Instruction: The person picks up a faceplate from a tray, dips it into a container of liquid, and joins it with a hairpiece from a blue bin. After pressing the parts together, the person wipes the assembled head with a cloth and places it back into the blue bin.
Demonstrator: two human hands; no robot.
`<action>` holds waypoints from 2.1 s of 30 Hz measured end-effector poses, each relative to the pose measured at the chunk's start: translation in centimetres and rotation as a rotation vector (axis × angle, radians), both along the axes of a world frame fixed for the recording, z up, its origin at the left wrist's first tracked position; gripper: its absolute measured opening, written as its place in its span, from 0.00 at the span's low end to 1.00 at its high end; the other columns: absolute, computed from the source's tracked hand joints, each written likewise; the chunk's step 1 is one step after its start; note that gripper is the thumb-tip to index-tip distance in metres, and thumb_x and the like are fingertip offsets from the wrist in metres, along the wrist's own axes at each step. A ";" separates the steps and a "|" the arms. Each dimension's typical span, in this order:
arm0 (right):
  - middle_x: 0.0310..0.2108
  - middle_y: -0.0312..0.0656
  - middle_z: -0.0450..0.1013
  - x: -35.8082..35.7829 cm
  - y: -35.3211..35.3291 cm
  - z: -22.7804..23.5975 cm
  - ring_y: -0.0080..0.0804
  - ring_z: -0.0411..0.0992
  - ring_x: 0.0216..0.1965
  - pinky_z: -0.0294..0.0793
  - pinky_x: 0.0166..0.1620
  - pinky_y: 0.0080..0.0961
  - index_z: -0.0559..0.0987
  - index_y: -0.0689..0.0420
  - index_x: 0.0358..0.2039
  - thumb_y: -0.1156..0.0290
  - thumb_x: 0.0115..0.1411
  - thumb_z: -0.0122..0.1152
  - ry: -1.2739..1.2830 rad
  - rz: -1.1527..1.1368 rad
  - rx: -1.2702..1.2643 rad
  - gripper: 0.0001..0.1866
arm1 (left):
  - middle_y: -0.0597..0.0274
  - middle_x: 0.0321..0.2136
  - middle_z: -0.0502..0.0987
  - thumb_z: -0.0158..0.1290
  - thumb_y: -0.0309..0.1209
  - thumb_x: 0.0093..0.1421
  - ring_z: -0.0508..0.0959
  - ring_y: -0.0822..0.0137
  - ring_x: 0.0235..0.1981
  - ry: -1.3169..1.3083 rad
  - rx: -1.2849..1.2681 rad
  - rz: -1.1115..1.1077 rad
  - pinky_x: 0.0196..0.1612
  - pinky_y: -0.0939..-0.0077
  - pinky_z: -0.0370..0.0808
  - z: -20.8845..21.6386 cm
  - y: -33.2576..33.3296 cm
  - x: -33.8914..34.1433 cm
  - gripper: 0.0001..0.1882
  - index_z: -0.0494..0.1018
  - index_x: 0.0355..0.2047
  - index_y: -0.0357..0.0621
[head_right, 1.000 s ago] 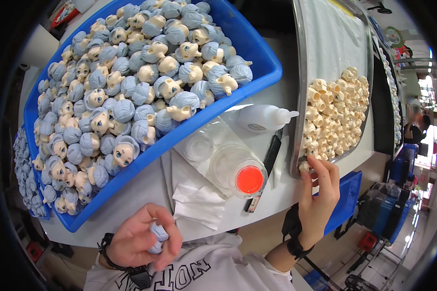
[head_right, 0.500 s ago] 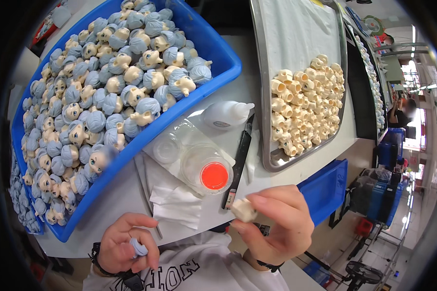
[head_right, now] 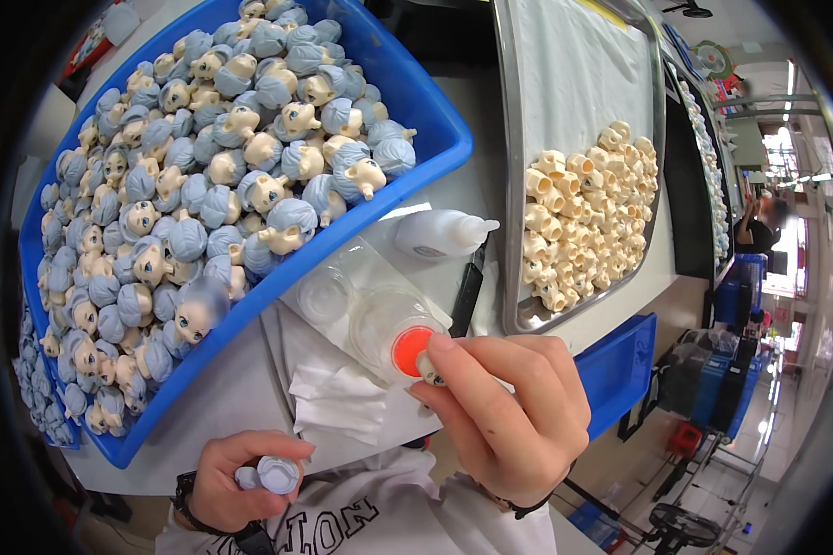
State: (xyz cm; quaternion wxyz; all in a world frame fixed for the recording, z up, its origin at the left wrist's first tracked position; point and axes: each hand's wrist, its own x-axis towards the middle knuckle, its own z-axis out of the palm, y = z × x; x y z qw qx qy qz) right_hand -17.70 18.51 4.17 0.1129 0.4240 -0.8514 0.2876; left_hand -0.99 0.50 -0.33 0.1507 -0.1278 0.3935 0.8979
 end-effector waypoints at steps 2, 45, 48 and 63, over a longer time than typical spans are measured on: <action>0.26 0.39 0.72 -0.1 -0.2 0.2 0.33 0.68 0.24 0.68 0.25 0.22 0.80 0.58 0.32 0.75 0.29 0.71 0.010 0.006 0.062 0.22 | 0.56 0.28 0.71 0.58 0.38 0.54 0.68 0.76 0.22 0.047 -0.118 -0.005 0.25 0.84 0.64 -0.1 0.1 -0.1 0.26 0.67 0.46 0.30; 0.28 0.42 0.71 4.7 -2.5 -3.1 0.29 0.69 0.25 0.66 0.25 0.18 0.79 0.61 0.32 0.61 0.38 0.73 -0.297 0.425 -0.232 0.22 | 0.57 0.39 0.73 0.57 0.27 0.54 0.67 0.81 0.25 -0.048 0.016 0.139 0.34 0.84 0.65 -0.2 0.5 0.2 0.25 0.63 0.51 0.33; 0.29 0.43 0.71 5.1 -2.9 -3.7 0.31 0.69 0.27 0.68 0.27 0.20 0.79 0.62 0.33 0.59 0.38 0.71 -0.311 0.409 -0.189 0.24 | 0.58 0.38 0.73 0.55 0.28 0.56 0.69 0.80 0.29 0.001 0.027 0.137 0.36 0.83 0.67 -0.5 0.4 0.2 0.27 0.57 0.53 0.33; 0.28 0.38 0.71 5.5 -2.8 -3.1 0.26 0.65 0.16 0.56 0.18 0.17 0.77 0.60 0.25 0.63 0.39 0.69 -0.105 0.463 -0.297 0.16 | 0.69 0.22 0.70 0.64 0.35 0.47 0.63 0.82 0.19 0.112 -0.195 -0.001 0.23 0.87 0.60 -1.3 0.5 1.0 0.20 0.69 0.35 0.37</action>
